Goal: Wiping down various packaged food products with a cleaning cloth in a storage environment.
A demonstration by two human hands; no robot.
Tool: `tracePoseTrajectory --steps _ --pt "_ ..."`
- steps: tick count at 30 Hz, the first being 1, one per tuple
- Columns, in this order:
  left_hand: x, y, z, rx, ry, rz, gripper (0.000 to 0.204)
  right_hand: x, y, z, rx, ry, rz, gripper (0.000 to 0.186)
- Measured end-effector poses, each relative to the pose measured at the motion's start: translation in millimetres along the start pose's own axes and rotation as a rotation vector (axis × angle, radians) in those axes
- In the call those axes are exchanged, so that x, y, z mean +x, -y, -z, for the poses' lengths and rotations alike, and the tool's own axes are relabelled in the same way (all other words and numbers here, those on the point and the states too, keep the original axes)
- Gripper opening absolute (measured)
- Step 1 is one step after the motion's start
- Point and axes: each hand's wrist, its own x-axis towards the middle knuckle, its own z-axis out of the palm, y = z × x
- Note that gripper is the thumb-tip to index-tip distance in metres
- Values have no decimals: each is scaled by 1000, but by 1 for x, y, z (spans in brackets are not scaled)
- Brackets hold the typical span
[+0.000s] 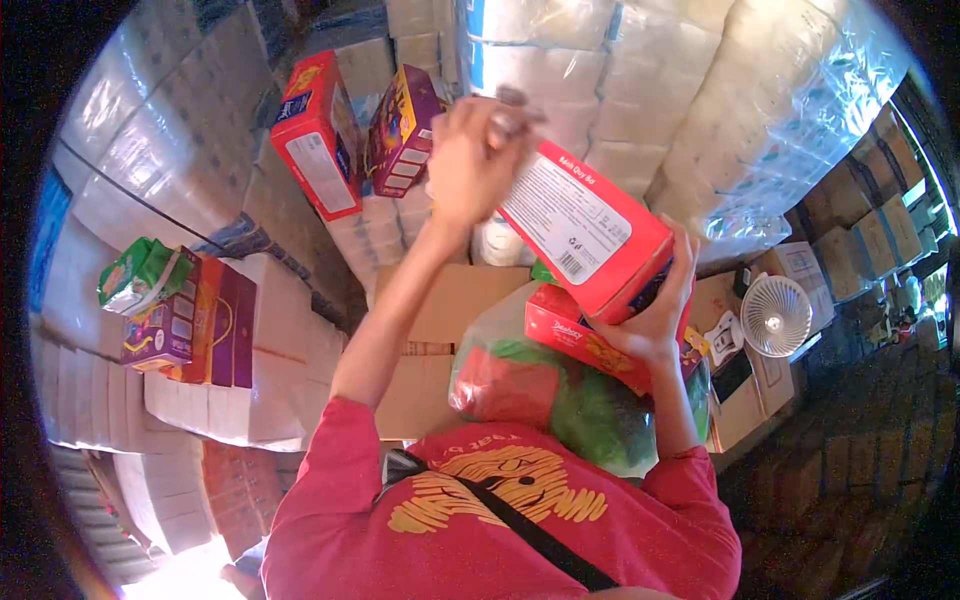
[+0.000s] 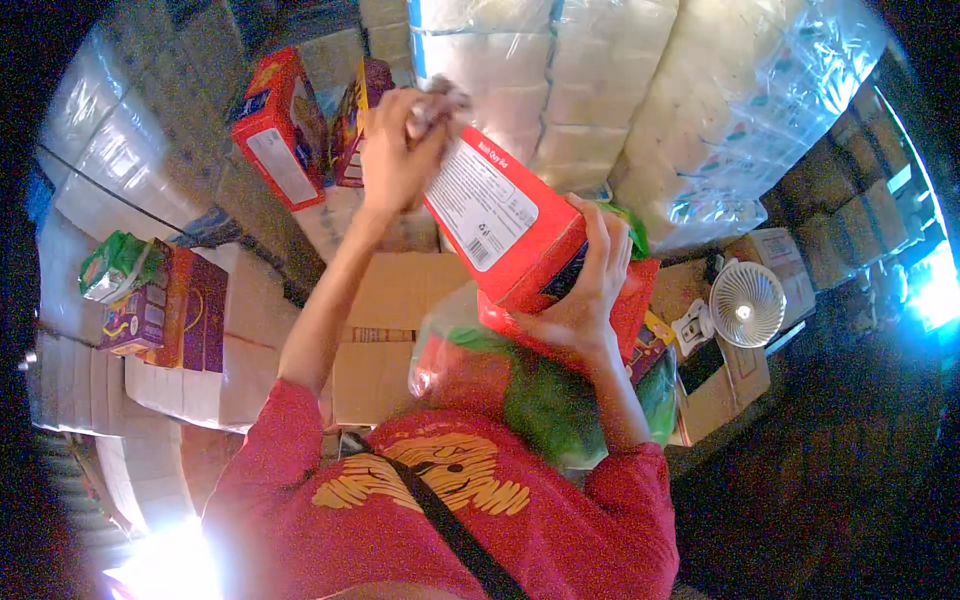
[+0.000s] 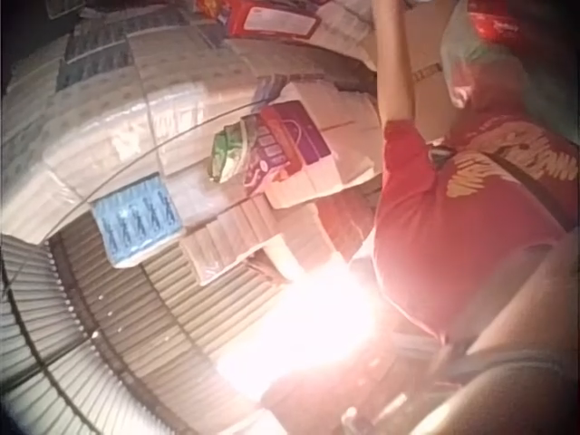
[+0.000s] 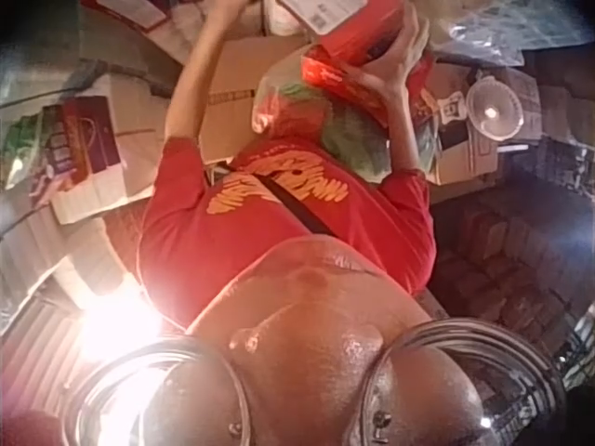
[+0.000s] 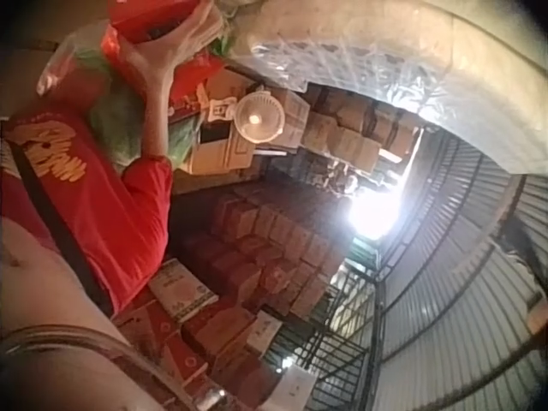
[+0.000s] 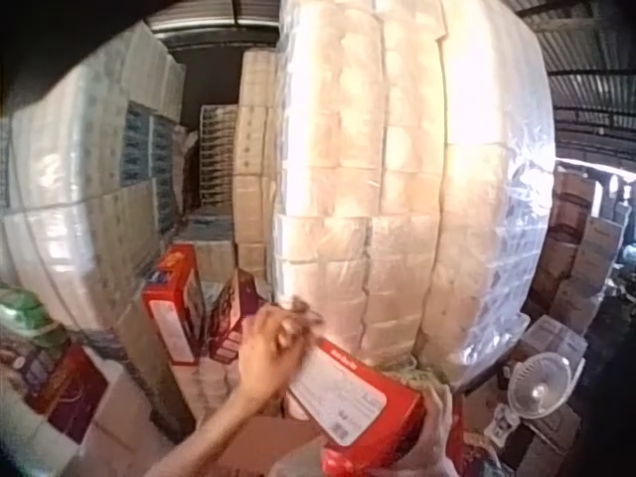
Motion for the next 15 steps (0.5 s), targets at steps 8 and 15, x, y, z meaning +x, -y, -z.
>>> tracePoseTrajectory --steps 8,15 --pt "-41 -74 33 -100 194 -249 28 4 -1 -10 -61 90 -23 100" --pt "-26 2 14 42 76 -151 31 0 -1 -5 37 130 -41 106"
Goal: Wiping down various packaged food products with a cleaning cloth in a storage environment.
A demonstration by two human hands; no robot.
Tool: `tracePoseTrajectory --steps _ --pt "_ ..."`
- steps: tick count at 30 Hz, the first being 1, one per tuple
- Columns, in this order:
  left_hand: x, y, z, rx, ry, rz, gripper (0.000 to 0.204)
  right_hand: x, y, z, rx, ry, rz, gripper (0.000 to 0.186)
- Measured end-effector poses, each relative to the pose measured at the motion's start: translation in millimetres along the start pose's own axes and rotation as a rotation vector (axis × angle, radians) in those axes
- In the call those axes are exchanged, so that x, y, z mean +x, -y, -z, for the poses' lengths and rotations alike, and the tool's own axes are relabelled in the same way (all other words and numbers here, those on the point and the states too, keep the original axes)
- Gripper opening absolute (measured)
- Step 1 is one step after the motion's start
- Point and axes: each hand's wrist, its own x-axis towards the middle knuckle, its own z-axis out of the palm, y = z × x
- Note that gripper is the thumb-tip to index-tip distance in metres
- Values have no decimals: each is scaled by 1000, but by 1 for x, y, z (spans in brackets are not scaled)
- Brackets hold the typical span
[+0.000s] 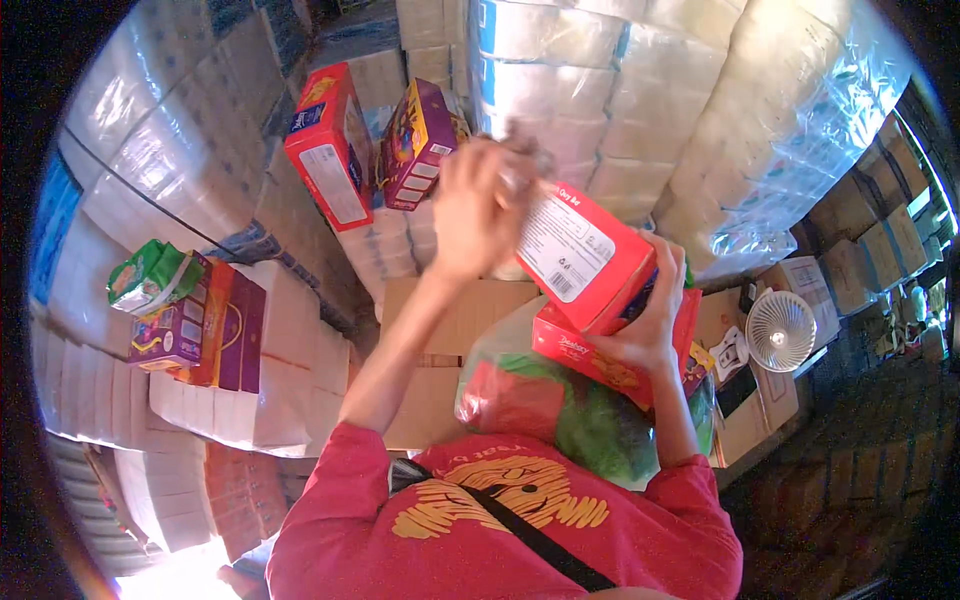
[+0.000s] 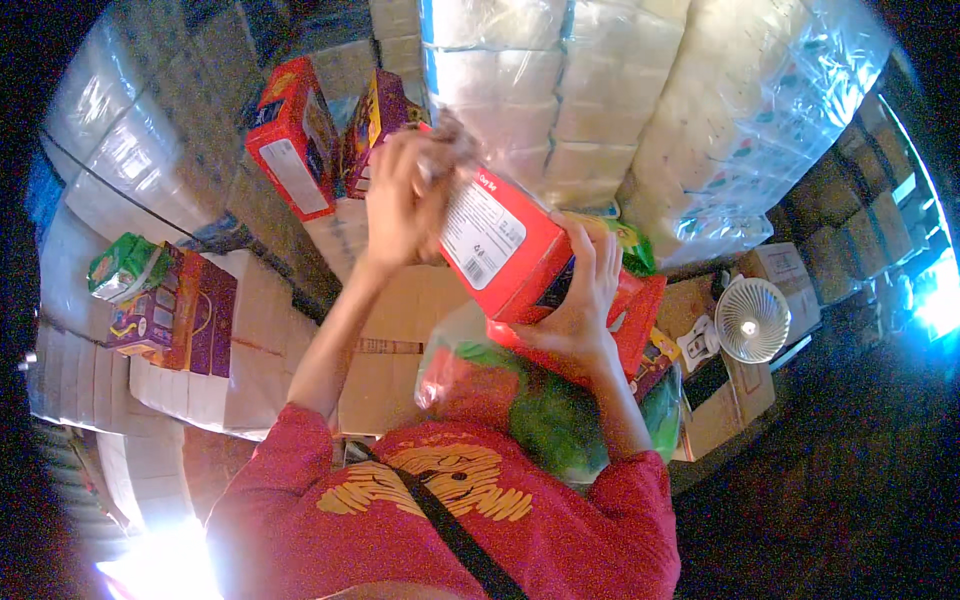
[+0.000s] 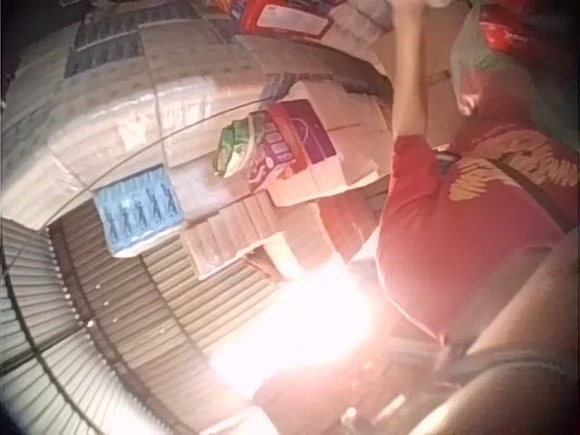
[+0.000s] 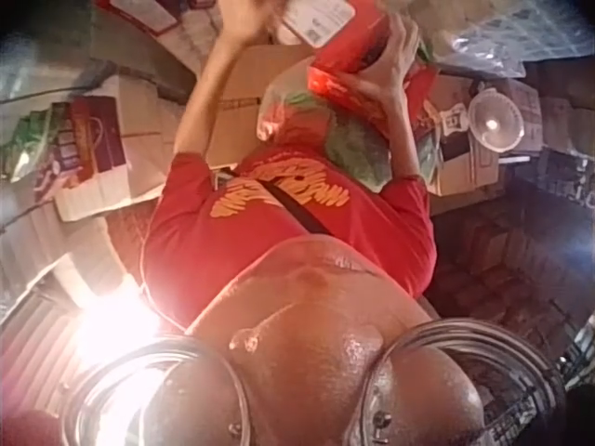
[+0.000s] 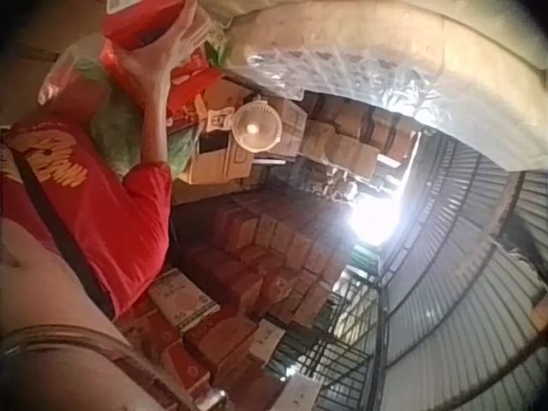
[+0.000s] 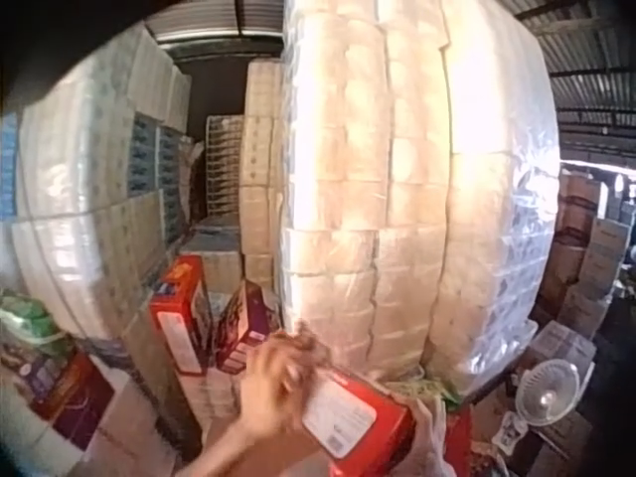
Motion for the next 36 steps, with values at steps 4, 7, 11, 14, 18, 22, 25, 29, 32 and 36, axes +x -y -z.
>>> tracePoseTrajectory --steps 4,7,11,14,18,22,25,29,32,36 --pt "-7 96 -6 205 -44 345 35 4 -5 -1 73 10 121 105" --pt "-13 89 -9 191 -53 349 35 8 -18 10 102 60 119 106" --pt "-6 -11 -2 116 -30 6 28 14 -30 6 25 6 74 108" --pt "-4 -86 23 -150 47 -138 36 19 -22 2 -49 30 50 108" --pt "10 -71 11 -252 -9 -133 33 31 -25 8 -4 87 22 111" --pt "18 4 0 21 -105 -36 25 49 -34 29 72 56 140 114" --pt "1 58 -7 172 -105 132 29 61 -32 40 175 56 102 108" --pt "-25 99 -6 112 -75 205 28 76 -18 43 148 83 199 100" --pt "-35 102 8 -20 -49 230 27 91 -5 49 147 95 305 97" --pt "-10 66 43 -331 -133 352 25 112 10 63 82 197 422 97"
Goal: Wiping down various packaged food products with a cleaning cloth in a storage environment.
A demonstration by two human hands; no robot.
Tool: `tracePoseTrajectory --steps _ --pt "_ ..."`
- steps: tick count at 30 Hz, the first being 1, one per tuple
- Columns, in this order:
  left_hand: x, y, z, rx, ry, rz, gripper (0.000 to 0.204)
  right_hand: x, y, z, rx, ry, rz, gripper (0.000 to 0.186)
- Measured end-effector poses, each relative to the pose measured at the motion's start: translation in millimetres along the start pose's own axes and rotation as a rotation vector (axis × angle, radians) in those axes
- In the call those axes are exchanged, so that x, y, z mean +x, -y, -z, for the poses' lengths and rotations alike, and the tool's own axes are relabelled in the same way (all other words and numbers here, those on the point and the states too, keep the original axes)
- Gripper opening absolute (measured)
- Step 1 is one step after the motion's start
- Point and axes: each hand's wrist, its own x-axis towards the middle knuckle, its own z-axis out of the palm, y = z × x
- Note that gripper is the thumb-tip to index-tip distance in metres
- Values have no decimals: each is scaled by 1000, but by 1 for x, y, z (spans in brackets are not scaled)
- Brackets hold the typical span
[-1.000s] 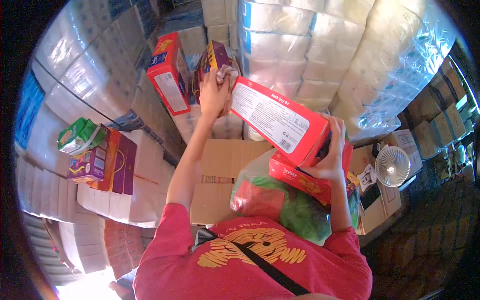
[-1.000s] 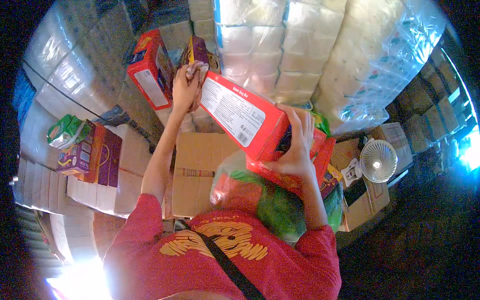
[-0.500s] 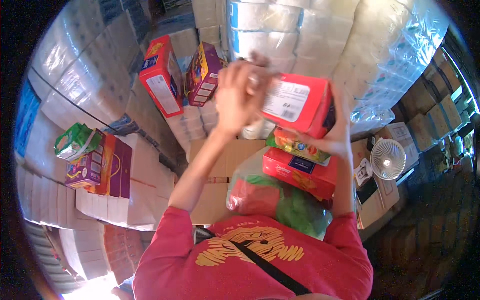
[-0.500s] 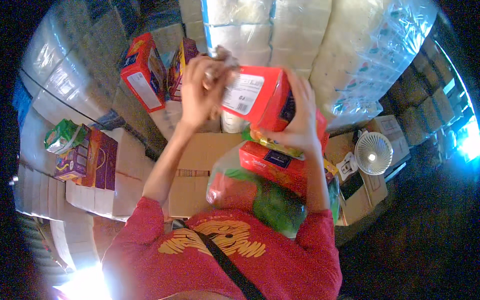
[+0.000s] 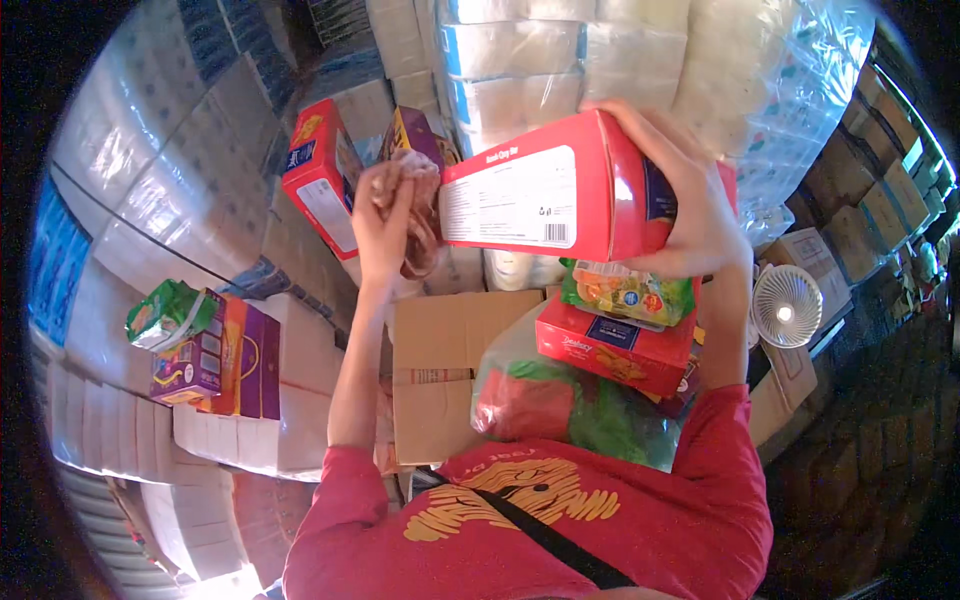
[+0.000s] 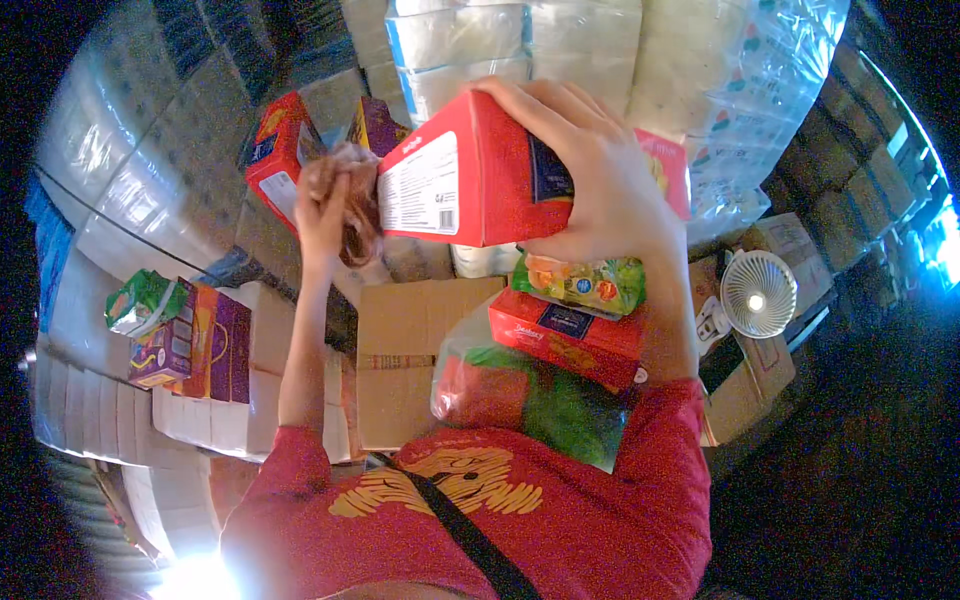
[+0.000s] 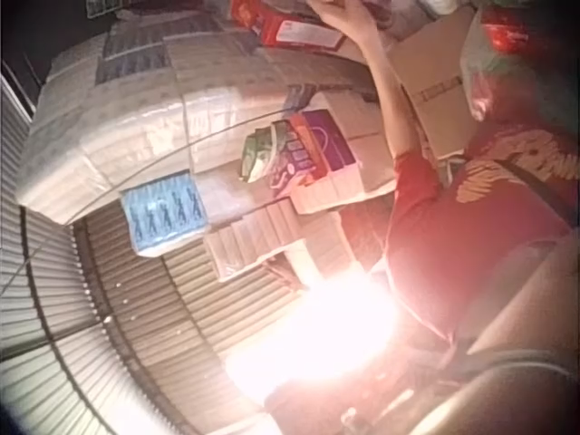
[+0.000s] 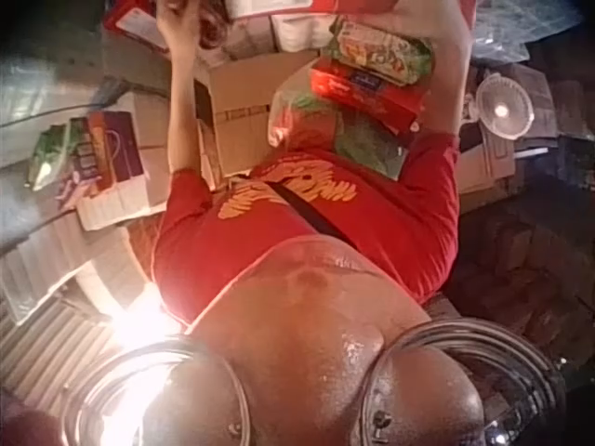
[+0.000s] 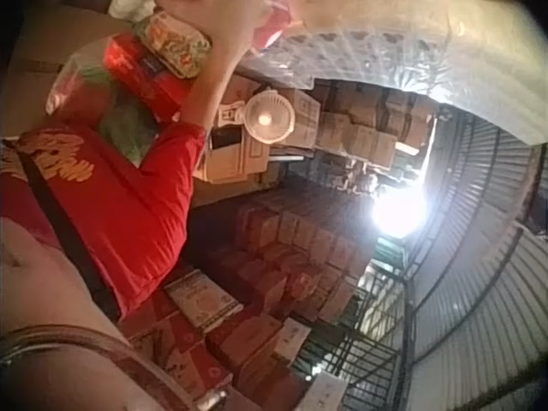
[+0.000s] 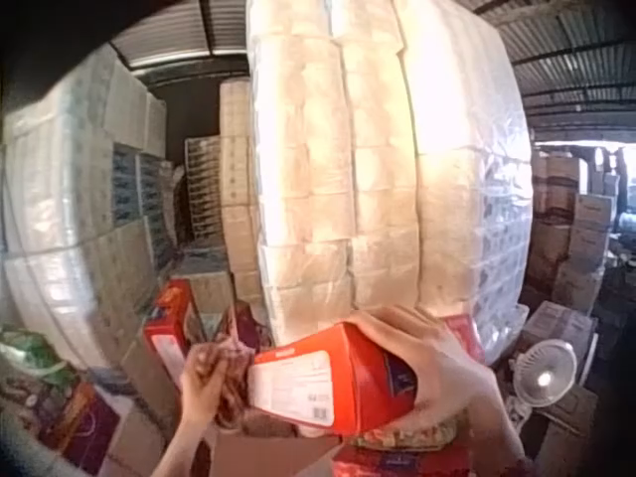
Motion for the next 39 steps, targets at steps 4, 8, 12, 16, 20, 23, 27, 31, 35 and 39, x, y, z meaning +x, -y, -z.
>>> tracePoseTrajectory --steps 4,8,12,16,20,23,27,31,35,39 --pt "12 -104 9 -169 -98 -201 33 12 12 5 -57 109 51 97" --pt "17 -147 5 -291 -254 -319 35 11 11 -17 -113 261 -13 94" --pt "7 -145 -32 -554 -92 -113 28 -3 -10 -48 -140 361 56 85" --pt "-1 -110 -68 -226 -123 -351 27 -8 -16 -70 -110 232 4 82" --pt "-1 -90 -75 111 -137 -490 37 -5 -18 -73 -120 40 -209 94" --pt "5 -76 -74 265 -97 -458 38 -9 -35 -83 9 -35 -246 95" --pt "21 -45 -67 209 -120 -398 28 -11 -47 -103 -79 -10 -172 92" --pt "18 -21 -60 34 -134 -303 26 3 -35 -112 -103 40 -95 95" --pt "4 -47 -64 -35 -9 -284 36 24 -34 -120 150 -48 65 92" --pt "-7 -56 -64 99 39 -275 50 26 -49 -118 511 223 -50 92"
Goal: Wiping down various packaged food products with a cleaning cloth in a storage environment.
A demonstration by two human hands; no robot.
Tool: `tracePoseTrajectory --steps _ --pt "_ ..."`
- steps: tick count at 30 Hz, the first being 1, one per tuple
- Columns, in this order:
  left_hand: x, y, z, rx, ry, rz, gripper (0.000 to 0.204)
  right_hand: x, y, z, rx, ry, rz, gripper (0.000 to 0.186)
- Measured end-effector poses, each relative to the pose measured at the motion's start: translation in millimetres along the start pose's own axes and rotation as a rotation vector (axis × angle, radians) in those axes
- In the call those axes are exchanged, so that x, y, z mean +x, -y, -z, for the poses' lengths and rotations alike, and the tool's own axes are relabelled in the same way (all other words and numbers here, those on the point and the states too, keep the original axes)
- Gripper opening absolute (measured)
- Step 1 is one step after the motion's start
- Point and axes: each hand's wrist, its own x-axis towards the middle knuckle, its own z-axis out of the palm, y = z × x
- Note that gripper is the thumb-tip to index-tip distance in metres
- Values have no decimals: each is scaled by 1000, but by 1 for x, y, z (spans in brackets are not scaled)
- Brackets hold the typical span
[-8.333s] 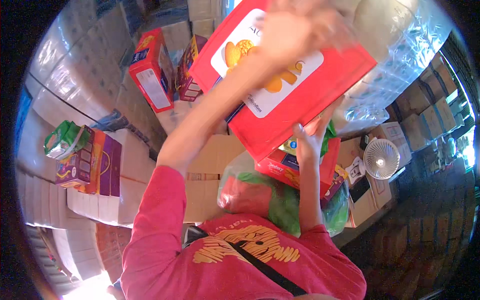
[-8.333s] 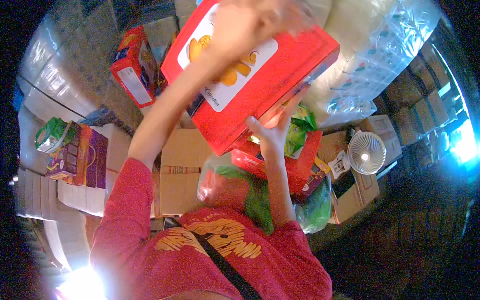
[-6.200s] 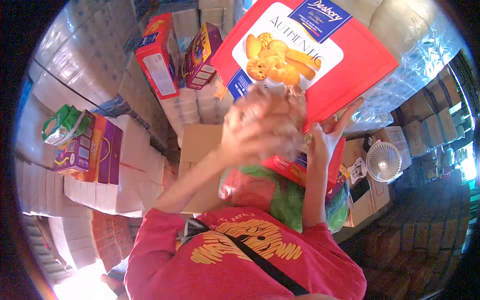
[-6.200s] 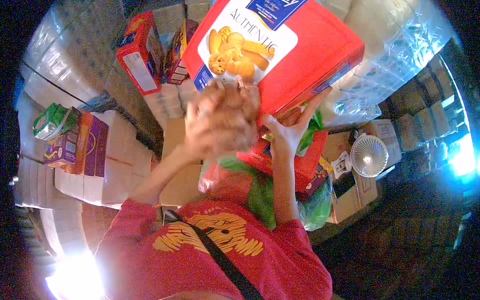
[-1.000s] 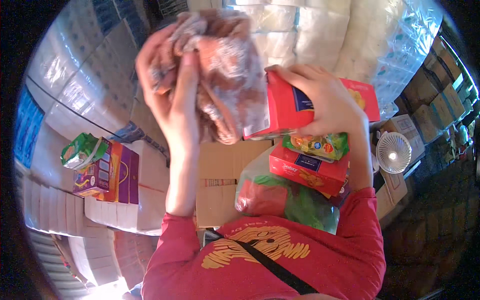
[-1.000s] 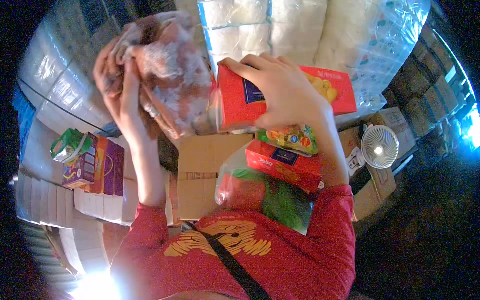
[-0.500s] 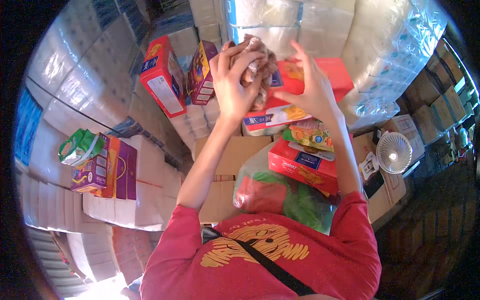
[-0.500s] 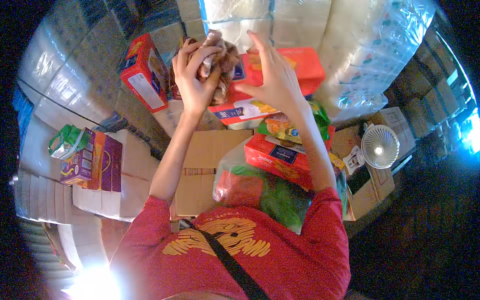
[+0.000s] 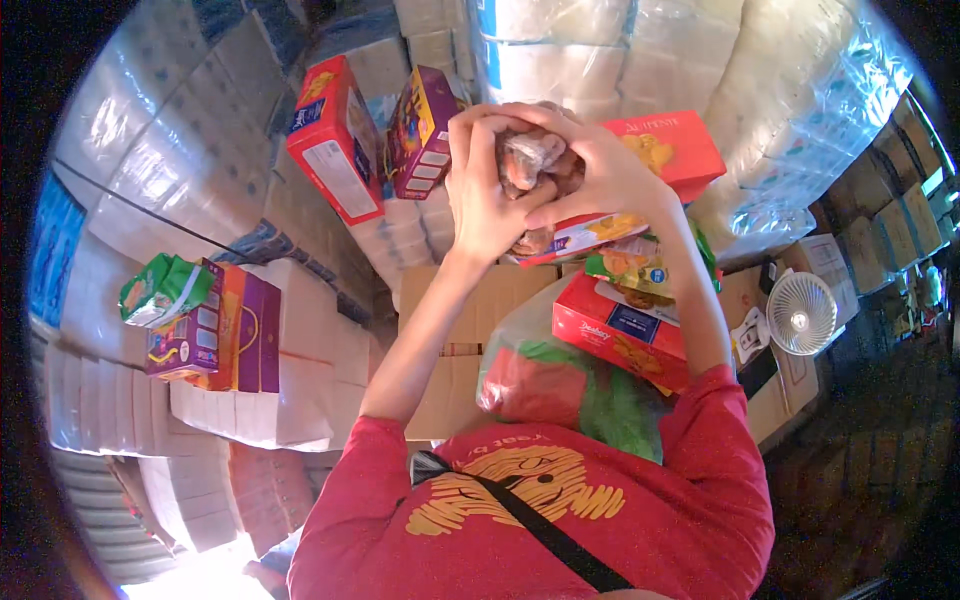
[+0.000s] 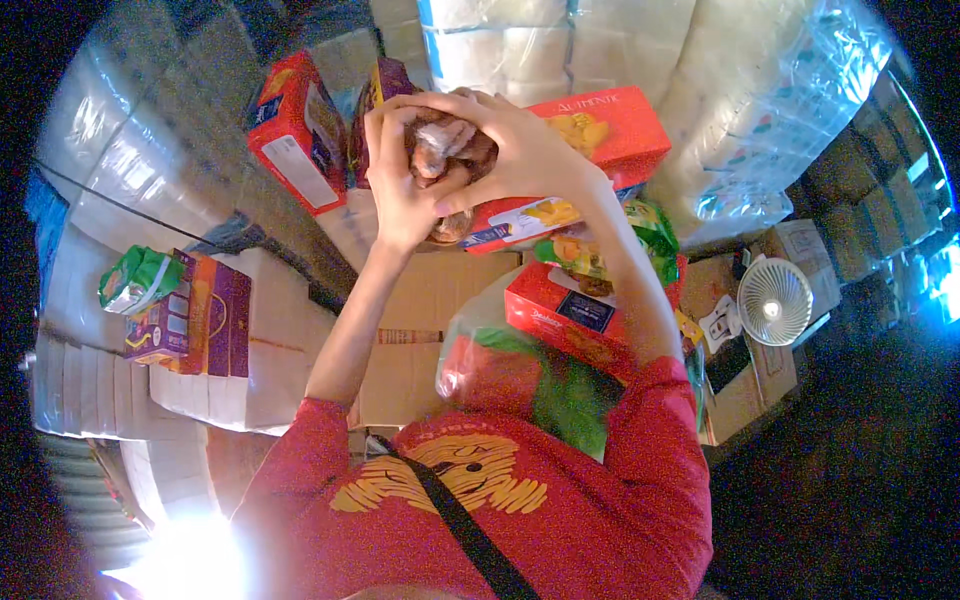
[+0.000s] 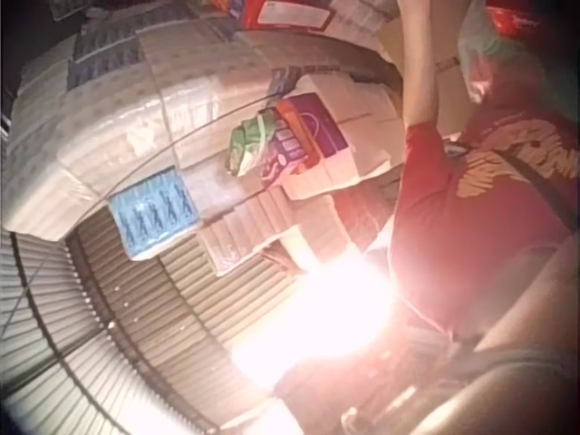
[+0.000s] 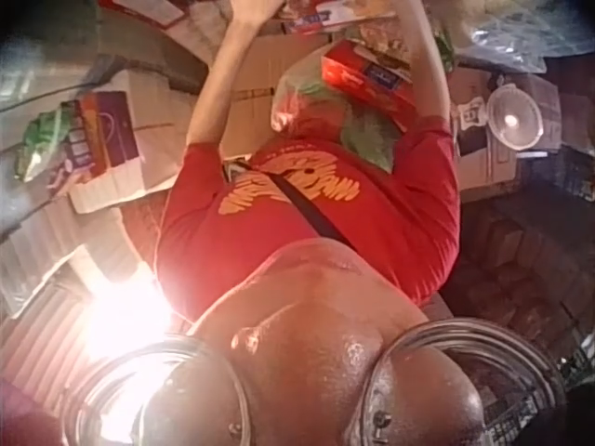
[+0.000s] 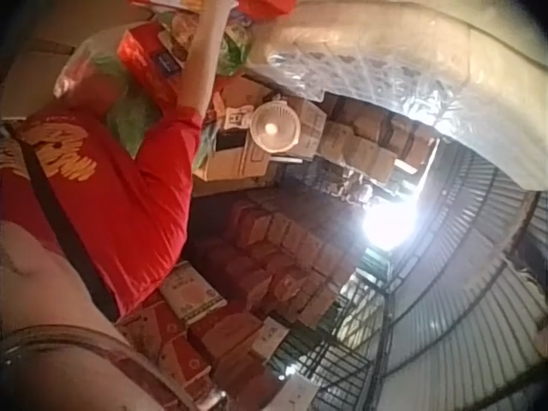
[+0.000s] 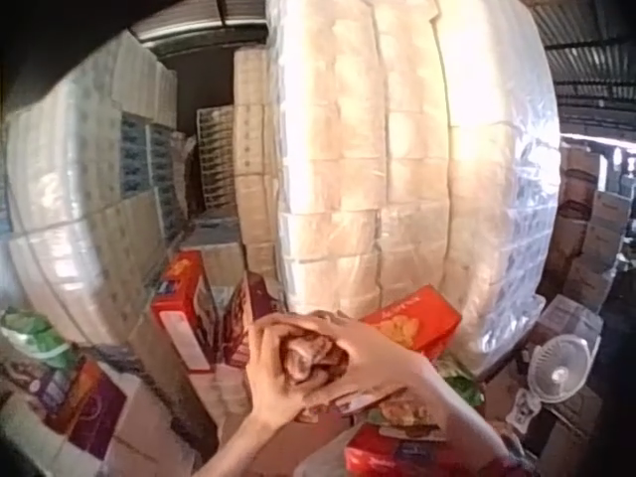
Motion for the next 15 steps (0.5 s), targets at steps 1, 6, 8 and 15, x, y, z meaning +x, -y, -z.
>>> tracePoseTrajectory --steps 1,6,8,15 --pt "-3 0 -1 51 35 34 52 -4 -2 -1 2 2 -8 92" --pt "-10 17 -11 -179 -172 11 71 -9 22 -8 -264 -81 33 89" --pt "-9 9 -10 -92 -157 -22 69 -13 18 -13 -349 -155 87 81" --pt "-6 -13 -2 -218 71 -20 63 -28 13 -10 -330 -262 -19 55"
